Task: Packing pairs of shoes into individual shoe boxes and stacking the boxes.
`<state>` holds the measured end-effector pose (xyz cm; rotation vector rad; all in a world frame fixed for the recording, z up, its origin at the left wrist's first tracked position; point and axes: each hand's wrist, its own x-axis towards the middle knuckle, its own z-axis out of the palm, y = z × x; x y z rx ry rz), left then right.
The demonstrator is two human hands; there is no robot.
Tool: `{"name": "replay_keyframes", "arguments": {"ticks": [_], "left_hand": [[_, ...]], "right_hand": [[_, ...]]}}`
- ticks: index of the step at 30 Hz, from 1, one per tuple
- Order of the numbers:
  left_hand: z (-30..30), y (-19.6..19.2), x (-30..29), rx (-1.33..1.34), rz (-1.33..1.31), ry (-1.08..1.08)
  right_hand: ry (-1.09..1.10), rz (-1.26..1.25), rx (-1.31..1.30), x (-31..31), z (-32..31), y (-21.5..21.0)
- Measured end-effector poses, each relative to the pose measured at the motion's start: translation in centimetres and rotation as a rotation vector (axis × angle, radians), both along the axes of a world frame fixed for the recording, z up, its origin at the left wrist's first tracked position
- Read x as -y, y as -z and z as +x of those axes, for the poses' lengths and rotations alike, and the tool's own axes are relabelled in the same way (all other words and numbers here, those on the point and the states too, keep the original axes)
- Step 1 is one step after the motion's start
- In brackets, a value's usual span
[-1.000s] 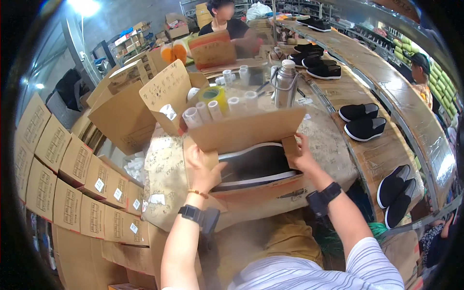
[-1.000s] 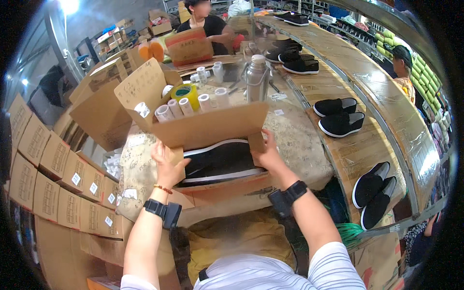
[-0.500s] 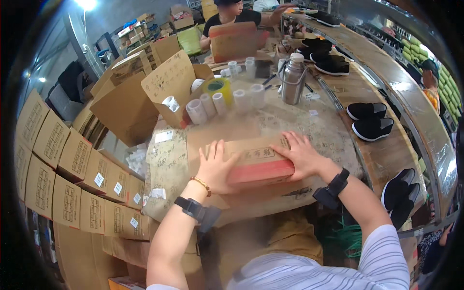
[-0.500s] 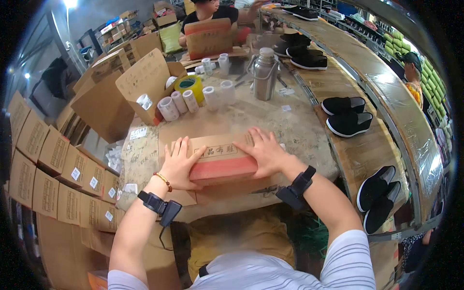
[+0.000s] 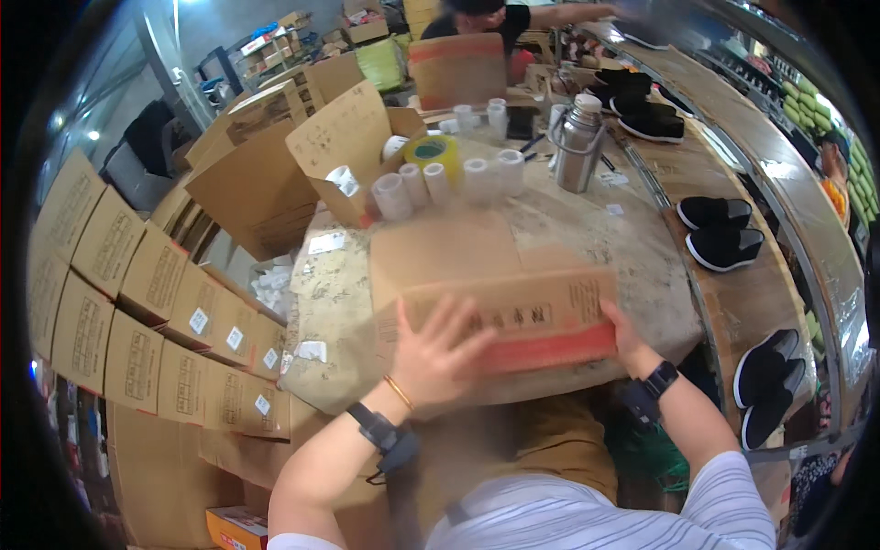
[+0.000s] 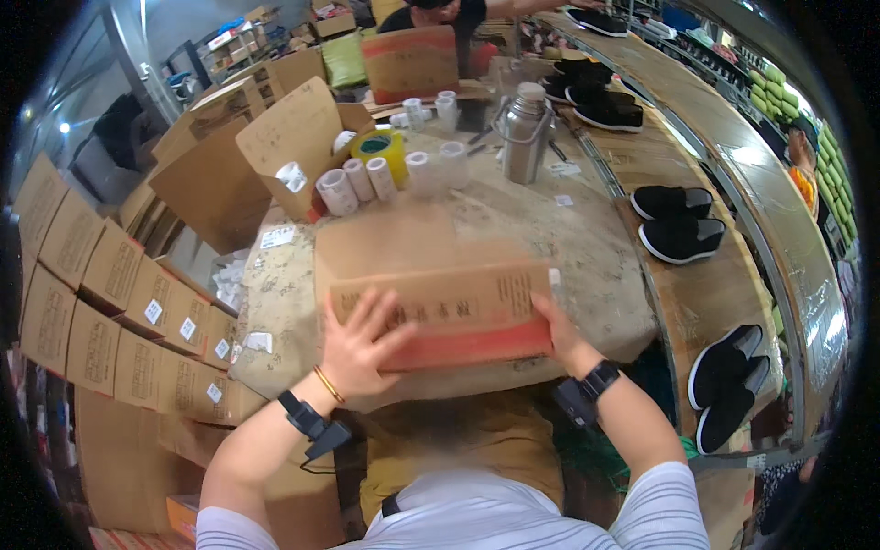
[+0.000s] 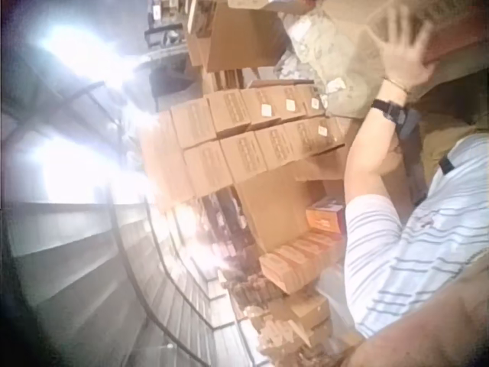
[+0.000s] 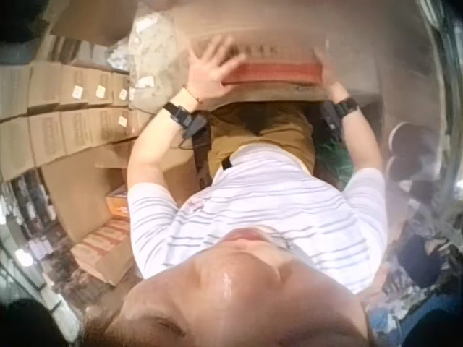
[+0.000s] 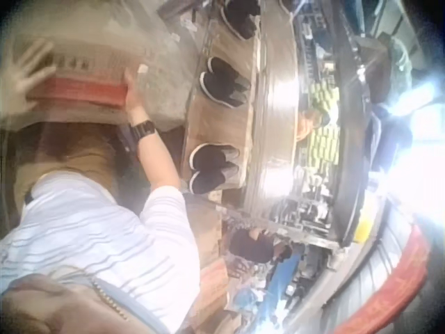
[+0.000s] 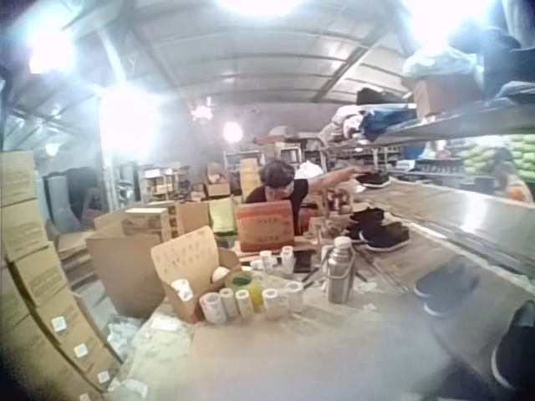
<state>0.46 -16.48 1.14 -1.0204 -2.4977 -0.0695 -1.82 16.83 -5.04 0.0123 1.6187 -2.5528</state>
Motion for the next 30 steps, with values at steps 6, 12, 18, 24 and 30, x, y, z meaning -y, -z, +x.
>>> {"name": "replay_keyframes", "arguments": {"ticks": [6,12,18,24,30], "left_hand": [[2.1,0.9,-0.2,-0.143,0.682,-0.137],[3.5,-2.6,-5.7,0.3,1.105,0.021],[2.0,-14.2,5.4,0.149,1.623,0.094],[-1.5,-35.6,17.3,-0.338,1.418,0.156],[0.5,-47.2,27.5,-0.392,1.43,-0.293]], "right_hand": [[-0.233,-0.107,-0.079,0.4,1.2,-1.0],[-0.275,-0.386,-0.353,13.9,2.7,-5.7],[-0.091,0.331,-0.534,15.7,-1.3,-3.7],[0.191,0.993,-0.754,10.3,-6.4,2.9],[0.138,1.169,-0.586,10.4,-5.9,4.8]]}}
